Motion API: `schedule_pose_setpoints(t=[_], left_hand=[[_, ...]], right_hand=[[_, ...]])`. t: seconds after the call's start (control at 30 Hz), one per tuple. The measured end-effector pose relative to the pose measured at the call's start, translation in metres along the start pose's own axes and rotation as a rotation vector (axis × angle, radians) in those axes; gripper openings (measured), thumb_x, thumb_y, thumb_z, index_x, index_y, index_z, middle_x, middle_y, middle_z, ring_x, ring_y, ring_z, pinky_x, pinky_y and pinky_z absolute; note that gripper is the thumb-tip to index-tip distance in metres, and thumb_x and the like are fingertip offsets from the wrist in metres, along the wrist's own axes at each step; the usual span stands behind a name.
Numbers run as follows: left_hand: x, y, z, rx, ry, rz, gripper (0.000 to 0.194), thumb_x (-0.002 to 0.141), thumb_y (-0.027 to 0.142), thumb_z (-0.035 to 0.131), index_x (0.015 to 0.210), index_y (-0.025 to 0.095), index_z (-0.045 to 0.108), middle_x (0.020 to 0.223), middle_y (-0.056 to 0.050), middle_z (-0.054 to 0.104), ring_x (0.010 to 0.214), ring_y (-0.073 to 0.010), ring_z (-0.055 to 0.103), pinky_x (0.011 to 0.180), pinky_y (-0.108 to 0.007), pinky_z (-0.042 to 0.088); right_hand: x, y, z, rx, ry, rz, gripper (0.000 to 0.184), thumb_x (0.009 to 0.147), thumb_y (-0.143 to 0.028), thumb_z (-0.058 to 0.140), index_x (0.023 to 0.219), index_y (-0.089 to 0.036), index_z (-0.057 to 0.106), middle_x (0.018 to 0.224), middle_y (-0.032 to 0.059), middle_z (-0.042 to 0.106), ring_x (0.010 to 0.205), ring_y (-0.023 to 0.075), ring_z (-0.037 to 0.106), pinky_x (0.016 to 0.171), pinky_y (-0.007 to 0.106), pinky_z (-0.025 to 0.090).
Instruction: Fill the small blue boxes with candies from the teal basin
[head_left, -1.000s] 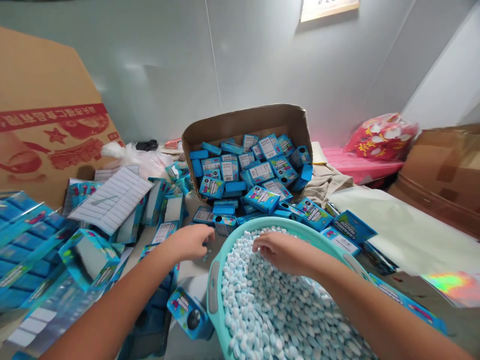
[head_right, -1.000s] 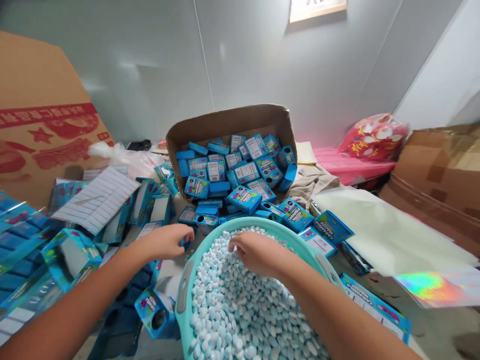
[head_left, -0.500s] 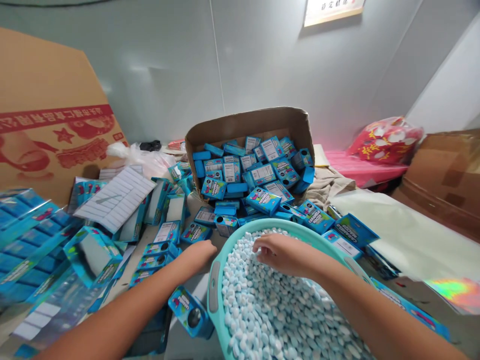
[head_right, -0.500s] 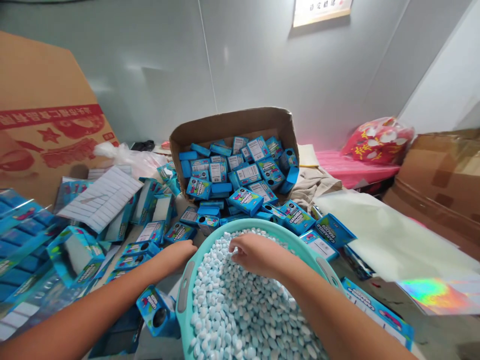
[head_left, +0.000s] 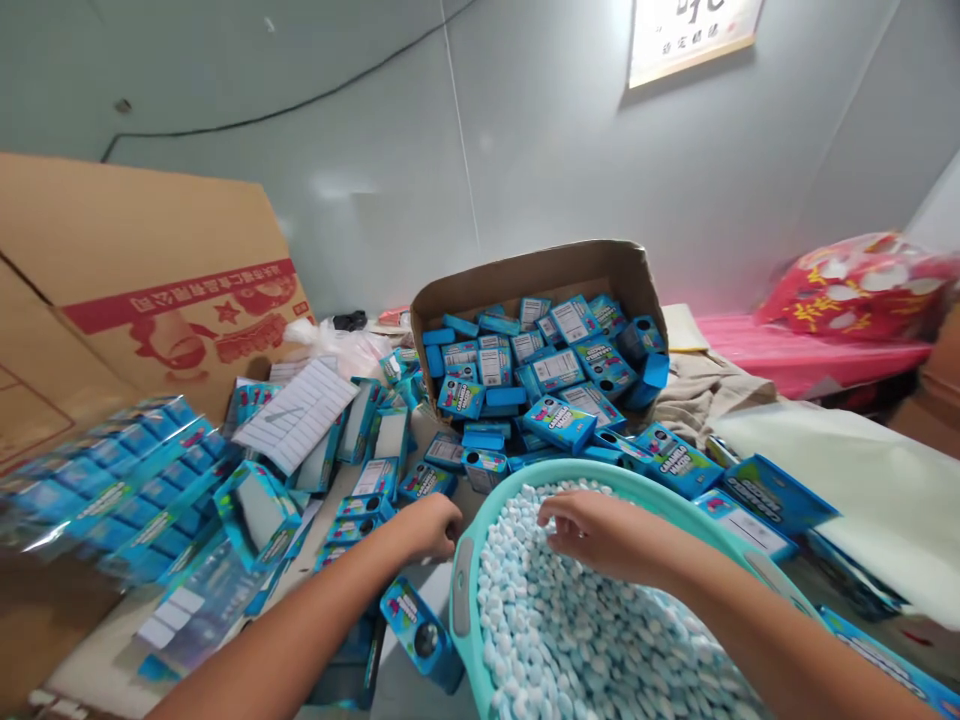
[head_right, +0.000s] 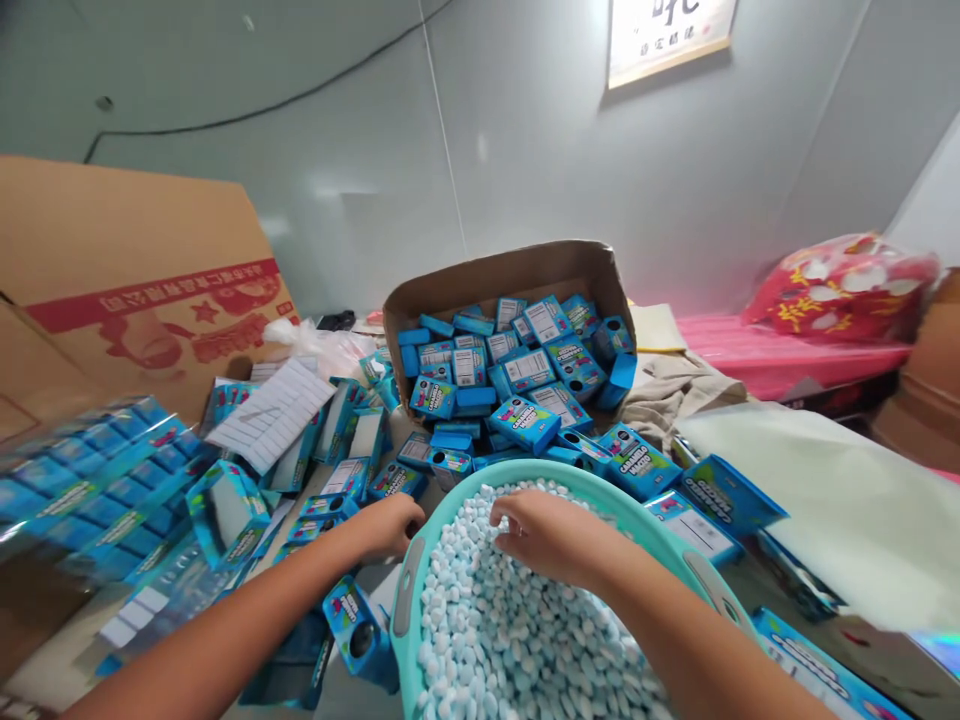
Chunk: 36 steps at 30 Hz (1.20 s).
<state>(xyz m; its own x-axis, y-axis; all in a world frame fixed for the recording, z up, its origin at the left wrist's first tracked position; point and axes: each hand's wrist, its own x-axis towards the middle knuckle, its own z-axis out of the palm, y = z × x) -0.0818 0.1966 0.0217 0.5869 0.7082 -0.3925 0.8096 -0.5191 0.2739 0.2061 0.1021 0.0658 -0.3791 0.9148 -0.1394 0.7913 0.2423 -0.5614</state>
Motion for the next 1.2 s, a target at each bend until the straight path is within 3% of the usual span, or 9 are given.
schedule_pose_setpoints(t=[0.13,0.3,0.47,0.6,0.7,0.8,0.93,1.1,1.2], left_hand=[[0.001,-0.003,-0.004,-0.078,0.016,-0.022,0.011,0.063,0.022,0.072,0.072,0.018,0.074,0.066,-0.002,0.069,0.062,-0.0173,0.061,0.054,-0.025,0.036],[-0.008,0.001,-0.048,-0.189,0.126,-0.038,0.015,0.062,0.018,0.063,0.073,0.016,0.072,0.070,-0.002,0.069,0.067,-0.0173,0.063,0.058,-0.024,0.042],[-0.035,0.042,-0.084,-0.351,0.179,0.059,0.019,0.068,0.022,0.061,0.083,0.016,0.072,0.077,-0.002,0.072,0.072,-0.0168,0.066,0.063,-0.023,0.049],[-0.052,0.081,-0.086,-0.538,0.108,0.191,0.016,0.068,0.017,0.063,0.081,0.015,0.071,0.081,-0.003,0.074,0.074,-0.0170,0.068,0.067,-0.024,0.053],[-0.054,0.092,-0.085,-0.575,0.017,0.258,0.019,0.072,0.018,0.069,0.090,0.015,0.074,0.093,-0.005,0.078,0.086,-0.0189,0.073,0.078,-0.025,0.056],[-0.042,0.077,-0.087,-0.405,-0.002,0.276,0.025,0.085,0.024,0.064,0.107,0.019,0.074,0.109,-0.002,0.078,0.101,-0.0174,0.072,0.089,-0.024,0.055],[-0.007,0.031,-0.080,-0.077,0.151,0.098,0.034,0.093,0.014,0.041,0.112,0.017,0.070,0.111,-0.005,0.075,0.102,-0.0181,0.071,0.090,-0.029,0.056],[0.037,-0.005,-0.044,0.205,0.137,0.022,0.016,0.093,0.021,0.064,0.107,0.014,0.070,0.116,-0.009,0.070,0.114,-0.0257,0.065,0.102,-0.046,0.052],[0.053,-0.010,-0.027,0.314,0.107,-0.015,0.026,0.096,0.033,0.067,0.115,0.015,0.067,0.121,-0.010,0.067,0.112,-0.0240,0.065,0.099,-0.048,0.055]], right_hand=[[-0.002,-0.003,-0.002,-0.007,0.006,0.002,0.020,0.094,-0.019,0.066,0.112,-0.023,0.074,0.102,0.0041,0.073,0.091,0.0222,0.067,0.071,0.028,0.041],[-0.002,-0.001,-0.002,0.004,0.002,-0.003,0.021,0.094,-0.019,0.066,0.114,-0.023,0.074,0.101,0.0033,0.073,0.090,0.0222,0.067,0.070,0.028,0.041],[-0.004,-0.001,-0.006,0.003,-0.002,-0.004,0.020,0.094,-0.020,0.068,0.113,-0.023,0.074,0.102,0.0029,0.074,0.091,0.0217,0.067,0.068,0.028,0.041],[-0.005,-0.001,-0.008,0.002,0.008,0.008,0.022,0.093,-0.020,0.068,0.114,-0.023,0.073,0.104,0.0024,0.074,0.094,0.0218,0.067,0.070,0.028,0.043],[-0.005,-0.001,-0.007,-0.005,0.007,0.000,0.022,0.093,-0.022,0.068,0.115,-0.023,0.073,0.104,0.0023,0.074,0.094,0.0226,0.067,0.071,0.028,0.043],[-0.005,-0.001,-0.008,0.001,0.004,-0.009,0.022,0.094,-0.022,0.067,0.115,-0.023,0.073,0.103,0.0024,0.074,0.093,0.0226,0.067,0.071,0.028,0.043],[-0.004,-0.003,-0.010,0.000,-0.010,0.005,0.021,0.095,-0.022,0.066,0.115,-0.022,0.074,0.106,0.0041,0.074,0.097,0.0239,0.067,0.073,0.029,0.043],[-0.005,-0.006,-0.012,0.013,-0.007,0.010,0.023,0.095,-0.020,0.064,0.115,-0.019,0.074,0.106,0.0061,0.074,0.098,0.0248,0.066,0.072,0.029,0.040],[-0.004,-0.004,-0.010,0.015,0.000,0.009,0.022,0.094,-0.020,0.064,0.113,-0.019,0.074,0.101,0.0057,0.074,0.091,0.0235,0.066,0.069,0.028,0.039]])
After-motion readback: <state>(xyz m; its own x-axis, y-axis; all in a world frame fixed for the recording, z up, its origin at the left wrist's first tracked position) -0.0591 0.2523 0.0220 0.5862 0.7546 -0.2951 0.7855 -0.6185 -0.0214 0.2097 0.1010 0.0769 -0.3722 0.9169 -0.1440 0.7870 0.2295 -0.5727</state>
